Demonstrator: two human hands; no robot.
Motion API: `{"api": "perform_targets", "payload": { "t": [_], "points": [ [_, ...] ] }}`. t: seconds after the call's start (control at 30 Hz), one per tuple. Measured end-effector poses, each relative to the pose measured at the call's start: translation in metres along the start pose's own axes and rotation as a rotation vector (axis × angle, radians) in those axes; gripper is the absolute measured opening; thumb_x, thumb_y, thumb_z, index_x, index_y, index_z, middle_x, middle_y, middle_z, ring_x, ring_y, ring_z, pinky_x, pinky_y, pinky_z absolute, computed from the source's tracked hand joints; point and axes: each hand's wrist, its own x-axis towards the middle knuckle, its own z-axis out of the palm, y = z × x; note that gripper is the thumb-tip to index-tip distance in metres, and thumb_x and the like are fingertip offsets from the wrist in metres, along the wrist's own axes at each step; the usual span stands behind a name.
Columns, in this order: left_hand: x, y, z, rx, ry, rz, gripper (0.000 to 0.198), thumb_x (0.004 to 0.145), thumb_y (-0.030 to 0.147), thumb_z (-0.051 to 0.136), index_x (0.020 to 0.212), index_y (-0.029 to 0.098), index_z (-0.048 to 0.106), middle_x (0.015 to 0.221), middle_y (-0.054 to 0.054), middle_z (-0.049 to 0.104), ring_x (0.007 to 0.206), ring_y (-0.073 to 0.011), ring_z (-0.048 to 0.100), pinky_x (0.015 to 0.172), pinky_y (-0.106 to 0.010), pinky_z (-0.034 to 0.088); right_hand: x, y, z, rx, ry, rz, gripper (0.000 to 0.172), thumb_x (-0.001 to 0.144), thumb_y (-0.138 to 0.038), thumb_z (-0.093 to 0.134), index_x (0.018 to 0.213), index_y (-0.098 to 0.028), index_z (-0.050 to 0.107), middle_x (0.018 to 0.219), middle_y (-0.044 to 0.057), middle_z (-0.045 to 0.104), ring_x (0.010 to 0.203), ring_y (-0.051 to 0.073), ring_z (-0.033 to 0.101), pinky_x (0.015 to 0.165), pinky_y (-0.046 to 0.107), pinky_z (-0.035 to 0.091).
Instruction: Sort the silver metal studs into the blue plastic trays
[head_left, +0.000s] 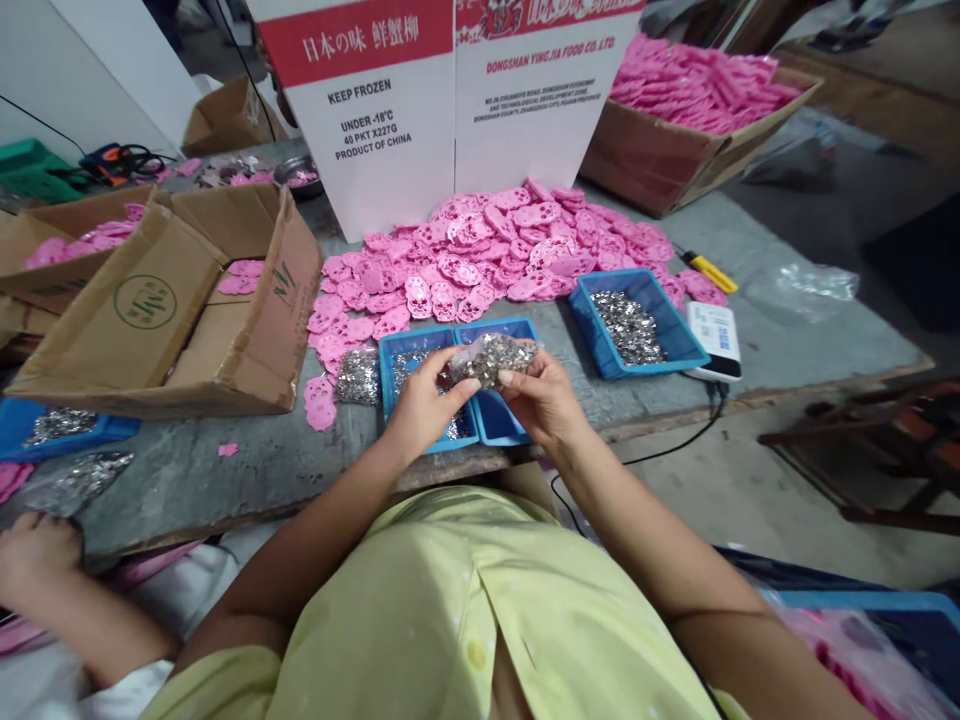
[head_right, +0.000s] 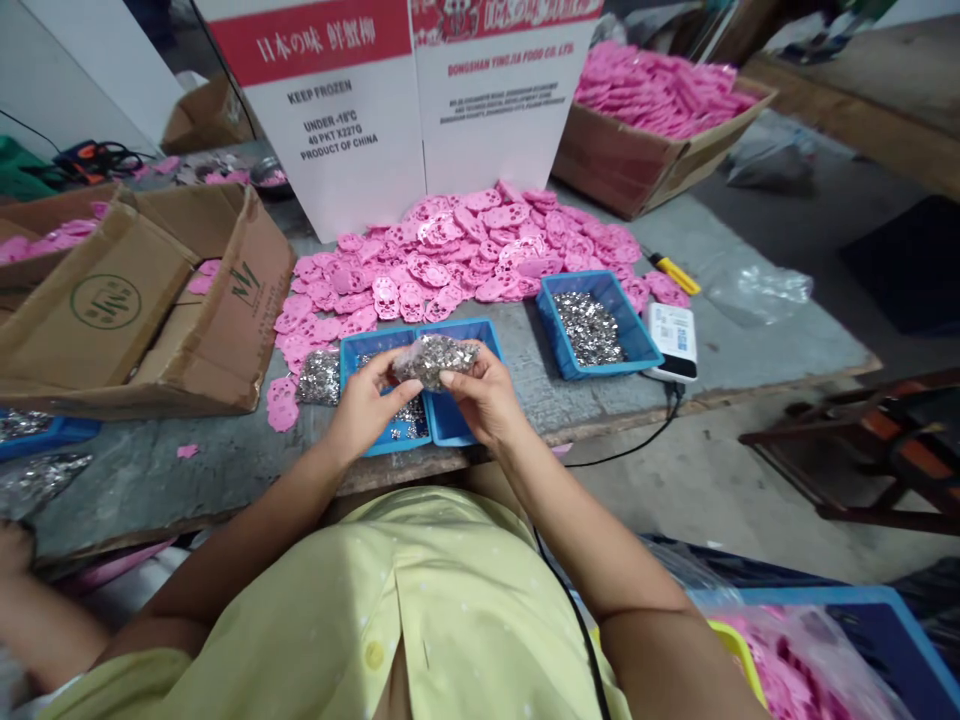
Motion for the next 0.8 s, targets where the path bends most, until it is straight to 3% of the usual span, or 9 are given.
{"api": "perform_targets", "payload": {
  "t": [0.07,0.13,0.23,0.33,0.4,0.53,0.6,0.7,0.8],
  "points": [
    [0.010,0.003,0.012,-0.125,0.017,-0.068,0.030,0.079,0.028,0.076,0.107,0.017,0.070,0.096,-0.004,0.073,0.086,-0.0175,0.067,0.082,-0.030,0.053,0.002,-0.003,-0.003,-0.053,0.015,-0.050,0.054,0.052,-0.038,0.101,0.092,-0.026,0.066,0.090,0.000,0.071,0.084,0.022,0.066,0.087,0.039,0.058],
    [0.014,0.008,0.019,-0.099,0.073,-0.057,0.020,0.076,0.026,0.076,0.093,0.018,0.069,0.081,0.001,0.068,0.073,-0.0135,0.061,0.072,-0.026,0.047,0.004,-0.012,-0.009,-0.170,0.060,-0.188,0.055,0.055,-0.039,0.101,0.097,-0.027,0.068,0.101,0.002,0.073,0.095,0.024,0.067,0.094,0.040,0.057],
    [0.016,0.015,0.023,0.053,0.118,0.034,0.013,0.073,0.022,0.075,0.083,0.018,0.067,0.076,0.003,0.062,0.067,-0.0110,0.052,0.066,-0.024,0.040,0.004,-0.031,-0.017,-0.416,0.077,-0.423,0.054,0.064,-0.041,0.098,0.111,-0.031,0.072,0.123,0.004,0.070,0.117,0.026,0.064,0.110,0.042,0.050],
    [0.018,0.015,0.028,0.093,0.082,0.068,0.013,0.072,0.021,0.075,0.080,0.018,0.066,0.076,0.003,0.062,0.068,-0.0107,0.051,0.066,-0.024,0.039,0.005,-0.040,-0.024,-0.644,-0.019,-0.446,0.038,0.071,-0.043,0.093,0.103,-0.029,0.078,0.114,0.004,0.073,0.111,0.028,0.066,0.107,0.045,0.050],
    [0.021,0.012,0.034,0.041,0.047,0.016,0.015,0.073,0.026,0.076,0.078,0.018,0.064,0.072,0.004,0.060,0.066,-0.0106,0.050,0.064,-0.024,0.038,0.009,-0.036,-0.029,-0.688,-0.032,-0.360,0.030,0.073,-0.043,0.090,0.095,-0.026,0.079,0.099,0.004,0.076,0.094,0.026,0.069,0.094,0.045,0.055],
    [0.029,0.003,0.044,-0.213,0.032,-0.130,0.029,0.073,0.040,0.078,0.083,0.018,0.063,0.071,0.004,0.060,0.066,-0.0111,0.051,0.065,-0.024,0.040,0.019,-0.024,-0.037,-0.684,0.103,-0.312,0.021,0.076,-0.038,0.084,0.088,-0.023,0.076,0.083,0.002,0.074,0.074,0.022,0.065,0.078,0.040,0.055],
    [0.034,0.001,0.046,-0.301,0.036,-0.159,0.037,0.071,0.046,0.081,0.085,0.017,0.063,0.075,0.003,0.061,0.069,-0.0116,0.053,0.068,-0.024,0.042,0.020,-0.023,-0.038,-0.767,0.121,-0.400,0.013,0.080,-0.033,0.079,0.088,-0.024,0.074,0.086,0.003,0.073,0.077,0.023,0.064,0.080,0.041,0.054],
    [0.040,0.001,0.048,-0.357,0.040,-0.175,0.045,0.072,0.053,0.083,0.086,0.018,0.061,0.077,0.003,0.060,0.070,-0.0114,0.052,0.067,-0.024,0.042,0.017,-0.028,-0.036,-0.942,0.049,-0.566,0.005,0.085,-0.029,0.073,0.088,-0.026,0.072,0.098,0.005,0.071,0.094,0.027,0.064,0.087,0.044,0.052],
    [0.043,0.002,0.052,-0.358,0.053,-0.171,0.049,0.075,0.056,0.084,0.086,0.019,0.056,0.075,0.005,0.055,0.067,-0.0100,0.049,0.064,-0.023,0.040,0.014,-0.029,-0.032,-1.068,0.004,-0.587,0.006,0.084,-0.026,0.073,0.090,-0.026,0.071,0.104,0.008,0.068,0.100,0.030,0.063,0.089,0.044,0.051]
  ]
}}
